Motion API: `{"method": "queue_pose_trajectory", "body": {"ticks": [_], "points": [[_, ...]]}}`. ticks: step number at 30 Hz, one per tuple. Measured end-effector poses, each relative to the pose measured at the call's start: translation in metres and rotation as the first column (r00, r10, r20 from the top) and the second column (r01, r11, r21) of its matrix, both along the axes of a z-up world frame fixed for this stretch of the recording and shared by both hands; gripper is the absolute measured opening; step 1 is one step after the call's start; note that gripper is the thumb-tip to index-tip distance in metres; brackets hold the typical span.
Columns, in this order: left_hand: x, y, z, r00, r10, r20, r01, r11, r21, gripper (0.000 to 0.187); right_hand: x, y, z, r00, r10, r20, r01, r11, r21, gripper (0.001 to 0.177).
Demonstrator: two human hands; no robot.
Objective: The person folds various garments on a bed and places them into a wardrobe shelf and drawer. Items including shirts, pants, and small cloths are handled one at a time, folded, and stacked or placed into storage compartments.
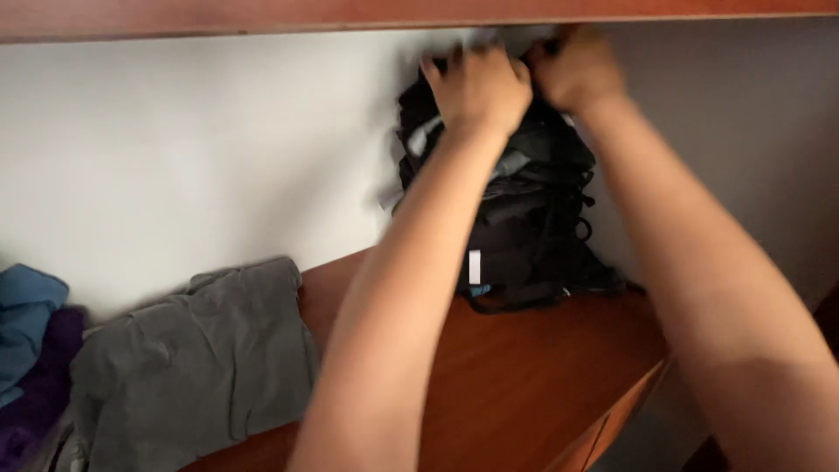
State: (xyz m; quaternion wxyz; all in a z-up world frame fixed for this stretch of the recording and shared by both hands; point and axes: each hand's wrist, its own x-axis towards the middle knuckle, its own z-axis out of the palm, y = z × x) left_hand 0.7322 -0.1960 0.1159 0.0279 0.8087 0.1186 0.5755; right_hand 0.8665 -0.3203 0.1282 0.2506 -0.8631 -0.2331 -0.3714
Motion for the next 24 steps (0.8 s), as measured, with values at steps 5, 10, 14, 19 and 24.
{"method": "queue_pose_trajectory", "body": {"ticks": [5, 10, 14, 19, 24], "points": [[-0.023, 0.001, -0.023, 0.853, -0.371, -0.366, 0.118, 0.821, -0.558, 0.063, -0.032, 0.035, -0.032, 0.898, 0.155, -0.412, -0.125, 0.987, 0.100, 0.059], [-0.002, -0.004, -0.047, 0.959, -0.185, -0.214, 0.104, 0.934, -0.342, 0.065, -0.052, 0.017, -0.047, 0.958, 0.206, -0.199, -0.165, 0.965, 0.203, 0.054], [-0.052, -0.023, -0.072, 0.990, 0.011, 0.143, -0.052, 0.957, 0.284, 0.046, -0.123, -0.020, -0.080, 0.874, 0.246, 0.419, -0.384, 0.878, 0.285, 0.042], [-0.062, -0.018, -0.109, 0.999, 0.028, -0.032, -0.014, 0.932, 0.362, 0.054, -0.149, -0.003, -0.122, 0.944, 0.189, 0.269, -0.252, 0.942, 0.222, 0.055], [-0.036, -0.005, -0.120, 0.989, 0.137, 0.048, -0.145, 0.933, 0.328, 0.054, -0.115, 0.010, -0.128, 0.935, 0.224, 0.274, -0.277, 0.945, 0.172, 0.057]]}}
